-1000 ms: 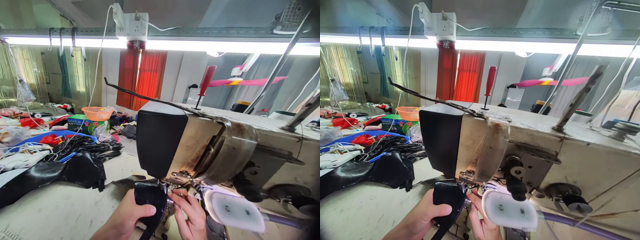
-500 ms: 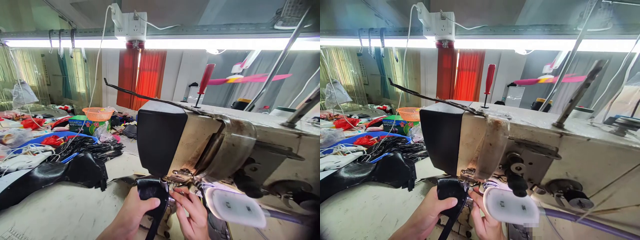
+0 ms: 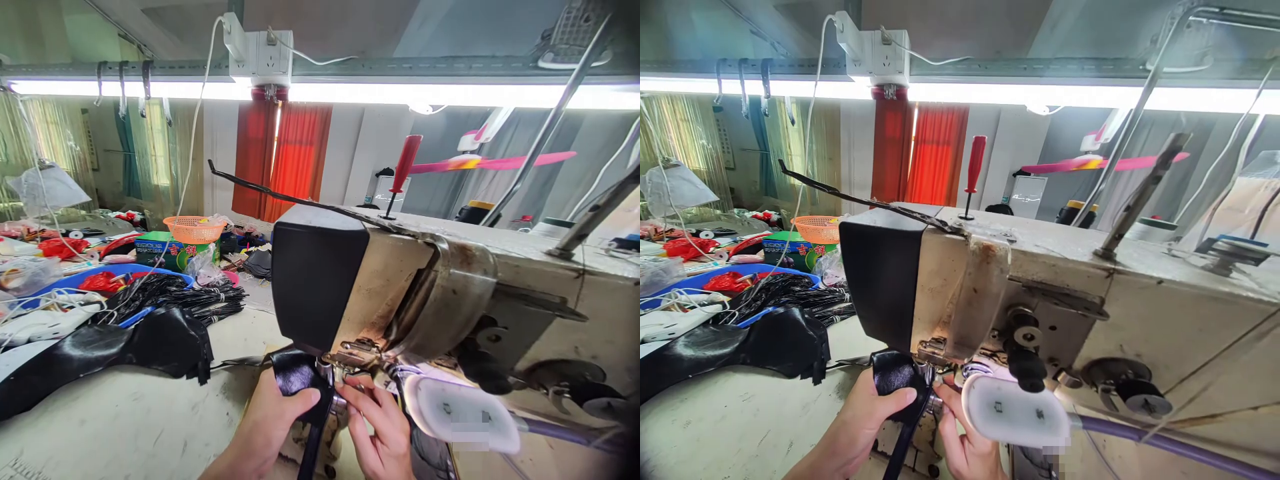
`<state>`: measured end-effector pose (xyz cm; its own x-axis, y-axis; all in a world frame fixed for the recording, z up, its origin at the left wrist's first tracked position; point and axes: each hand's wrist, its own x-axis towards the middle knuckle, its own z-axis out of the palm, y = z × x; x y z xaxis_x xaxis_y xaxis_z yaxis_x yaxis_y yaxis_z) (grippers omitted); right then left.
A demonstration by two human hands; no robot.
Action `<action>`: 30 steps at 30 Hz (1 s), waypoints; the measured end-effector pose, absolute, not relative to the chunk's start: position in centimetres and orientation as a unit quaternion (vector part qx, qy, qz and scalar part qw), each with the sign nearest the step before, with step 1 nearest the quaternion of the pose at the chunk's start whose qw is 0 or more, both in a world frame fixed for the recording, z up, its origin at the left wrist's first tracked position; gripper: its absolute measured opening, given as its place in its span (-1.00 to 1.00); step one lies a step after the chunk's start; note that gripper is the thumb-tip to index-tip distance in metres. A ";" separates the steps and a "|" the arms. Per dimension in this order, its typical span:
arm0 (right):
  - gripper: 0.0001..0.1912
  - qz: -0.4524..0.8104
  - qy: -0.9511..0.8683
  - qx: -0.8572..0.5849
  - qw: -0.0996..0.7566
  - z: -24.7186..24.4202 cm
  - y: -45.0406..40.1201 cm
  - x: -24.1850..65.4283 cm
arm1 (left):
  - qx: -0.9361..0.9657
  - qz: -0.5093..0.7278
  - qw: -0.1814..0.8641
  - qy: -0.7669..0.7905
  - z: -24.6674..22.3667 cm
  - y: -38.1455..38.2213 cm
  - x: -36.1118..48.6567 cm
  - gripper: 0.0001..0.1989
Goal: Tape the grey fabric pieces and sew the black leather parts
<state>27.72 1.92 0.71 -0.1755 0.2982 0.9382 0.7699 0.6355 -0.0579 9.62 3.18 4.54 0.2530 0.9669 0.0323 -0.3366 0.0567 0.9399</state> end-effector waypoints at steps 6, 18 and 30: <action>-0.73 -0.225 -0.740 -0.365 0.518 0.8 1.8 27.9 | 0.465 0.513 0.625 0.360 3.8 3.7 9.9 -0.60; -0.74 -0.238 -0.727 -0.370 0.527 0.5 2.0 27.5 | 0.498 0.479 0.555 0.463 3.8 3.4 9.8 -0.79; -0.75 -0.239 -0.730 -0.373 0.520 0.4 1.9 27.8 | 0.475 0.488 0.538 0.497 3.4 3.9 10.8 -0.84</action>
<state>27.81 1.95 0.42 -0.1800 0.2956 0.9382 0.7936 0.6072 -0.0391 10.80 3.91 3.44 0.0303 0.9970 -0.0718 -0.0538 0.0734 0.9959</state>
